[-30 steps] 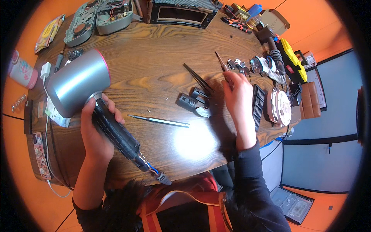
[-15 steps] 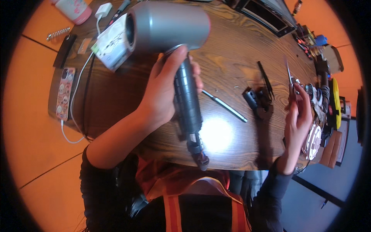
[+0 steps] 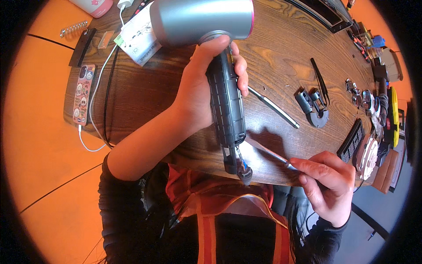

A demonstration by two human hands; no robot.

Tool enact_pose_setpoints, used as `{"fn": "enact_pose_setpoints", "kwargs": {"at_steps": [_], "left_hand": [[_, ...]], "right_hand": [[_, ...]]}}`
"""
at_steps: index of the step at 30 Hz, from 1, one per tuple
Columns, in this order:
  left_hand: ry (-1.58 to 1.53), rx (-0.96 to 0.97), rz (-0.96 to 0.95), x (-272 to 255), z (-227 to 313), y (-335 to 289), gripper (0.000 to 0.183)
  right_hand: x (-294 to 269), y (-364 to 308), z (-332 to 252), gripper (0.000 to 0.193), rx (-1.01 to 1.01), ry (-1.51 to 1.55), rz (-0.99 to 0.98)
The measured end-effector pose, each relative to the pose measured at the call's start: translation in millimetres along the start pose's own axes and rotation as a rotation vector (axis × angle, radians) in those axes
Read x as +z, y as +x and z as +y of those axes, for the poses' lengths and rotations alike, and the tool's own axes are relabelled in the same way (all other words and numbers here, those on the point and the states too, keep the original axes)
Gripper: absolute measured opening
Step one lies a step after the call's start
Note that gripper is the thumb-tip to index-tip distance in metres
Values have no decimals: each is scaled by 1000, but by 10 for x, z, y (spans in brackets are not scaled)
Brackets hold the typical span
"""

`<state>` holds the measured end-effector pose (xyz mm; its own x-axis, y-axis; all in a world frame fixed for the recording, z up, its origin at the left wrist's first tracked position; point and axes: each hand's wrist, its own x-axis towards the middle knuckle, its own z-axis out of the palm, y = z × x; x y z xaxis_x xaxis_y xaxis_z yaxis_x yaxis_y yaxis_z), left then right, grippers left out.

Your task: The person disassembles a hairdryer, removes the casing, and manipulates internal components and wires using screwdrivers and pliers. They reassemble the casing and continue adjusting internal parts throughout the clip.

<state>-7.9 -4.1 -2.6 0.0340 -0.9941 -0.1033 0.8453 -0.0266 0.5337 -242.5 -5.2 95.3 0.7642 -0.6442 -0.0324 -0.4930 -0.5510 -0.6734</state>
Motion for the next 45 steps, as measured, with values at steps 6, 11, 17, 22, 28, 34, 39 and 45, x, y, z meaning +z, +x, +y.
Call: {"fn": "enact_pose_setpoints", "kwargs": {"at_steps": [6, 11, 17, 22, 28, 34, 39, 45], "left_hand": [[-39, -65, -73, -18, 3, 9, 29], [-16, -60, -56, -10, 10, 2, 28], [95, -7, 13, 57, 16, -7, 28], [340, 18, 72, 129, -3, -41, 26], [268, -132, 125, 115, -2, -29, 26], [253, -210, 127, 73, -53, -4, 25], [343, -136, 146, 21, -80, 26, 25], [368, -149, 173, -1, -101, 40, 26]], "right_hand": [[-56, -17, -59, 28, 1, 19, -23], [-27, -1, -85, 29, -38, -38, -37], [-31, 45, -188, 30, -109, -254, -100], [-22, 106, -297, 37, -411, -669, -79], [-79, 176, -336, 36, -725, -1037, -64], [-69, 210, -169, 38, -802, -970, -40], [0, 235, -68, 41, -700, -763, -147], [17, 276, 4, 45, -627, -582, -175]]}}
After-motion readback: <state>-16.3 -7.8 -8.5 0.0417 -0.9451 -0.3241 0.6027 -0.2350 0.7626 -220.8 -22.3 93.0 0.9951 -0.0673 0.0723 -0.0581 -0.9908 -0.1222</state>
